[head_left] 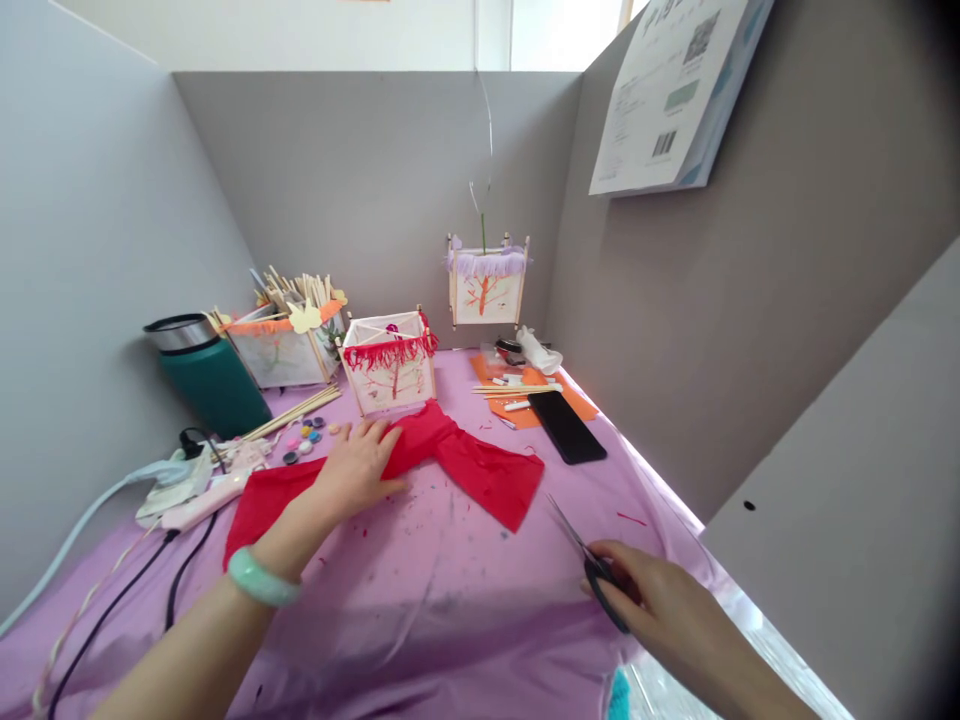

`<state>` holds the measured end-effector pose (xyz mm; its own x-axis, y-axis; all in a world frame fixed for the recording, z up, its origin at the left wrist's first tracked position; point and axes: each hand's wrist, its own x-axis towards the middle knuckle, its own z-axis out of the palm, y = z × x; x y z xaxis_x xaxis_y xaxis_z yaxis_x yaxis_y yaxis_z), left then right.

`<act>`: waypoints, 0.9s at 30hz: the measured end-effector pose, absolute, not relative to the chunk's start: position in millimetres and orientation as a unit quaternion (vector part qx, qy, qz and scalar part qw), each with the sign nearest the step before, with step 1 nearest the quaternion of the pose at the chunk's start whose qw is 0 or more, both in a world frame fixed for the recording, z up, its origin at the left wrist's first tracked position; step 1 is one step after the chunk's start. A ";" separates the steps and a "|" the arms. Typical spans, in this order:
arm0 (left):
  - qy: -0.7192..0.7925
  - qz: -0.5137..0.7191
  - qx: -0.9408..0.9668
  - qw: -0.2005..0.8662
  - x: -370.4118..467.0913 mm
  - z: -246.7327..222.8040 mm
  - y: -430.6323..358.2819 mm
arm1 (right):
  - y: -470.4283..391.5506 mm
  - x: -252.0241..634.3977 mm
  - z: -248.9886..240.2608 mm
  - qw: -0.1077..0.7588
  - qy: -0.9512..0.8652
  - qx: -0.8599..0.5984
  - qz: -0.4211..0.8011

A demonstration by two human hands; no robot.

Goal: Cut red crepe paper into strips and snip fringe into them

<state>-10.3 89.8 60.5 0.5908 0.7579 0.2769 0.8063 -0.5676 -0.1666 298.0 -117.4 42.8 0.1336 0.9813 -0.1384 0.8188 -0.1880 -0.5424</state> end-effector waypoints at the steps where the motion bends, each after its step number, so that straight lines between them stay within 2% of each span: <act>1: -0.454 -0.056 -0.881 0.123 -19.6 57.4 87.4 | -116.0 296.6 43.3 0.176 -0.616 -0.730 0.237; 5: -0.437 -0.005 -0.894 0.100 -37.7 55.2 87.4 | -103.4 286.0 46.2 0.175 -0.645 -0.716 0.204; 9: -0.381 -0.040 -0.906 0.180 -28.3 86.3 96.1 | -91.2 274.6 50.7 0.120 -0.670 -0.716 0.156; 13: -0.326 -0.130 -0.917 0.188 -21.3 131.7 110.6 | -94.3 263.9 58.7 0.115 -0.692 -0.689 0.183; 16: -0.306 -0.138 -0.925 0.178 -30.3 147.6 126.0 | -102.0 254.7 64.1 0.123 -0.708 -0.657 0.226; 20: -0.317 -0.107 -0.921 0.199 -57.8 133.6 146.5 | -107.2 248.5 69.9 0.127 -0.719 -0.630 0.266; 23: -0.333 -0.083 -0.924 0.166 -77.2 111.1 152.2 | -107.0 254.5 73.7 0.138 -0.708 -0.639 0.267; 27: -0.396 -0.171 -0.883 0.185 -74.2 85.7 131.1 | -106.5 271.0 71.5 0.157 -0.674 -0.673 0.261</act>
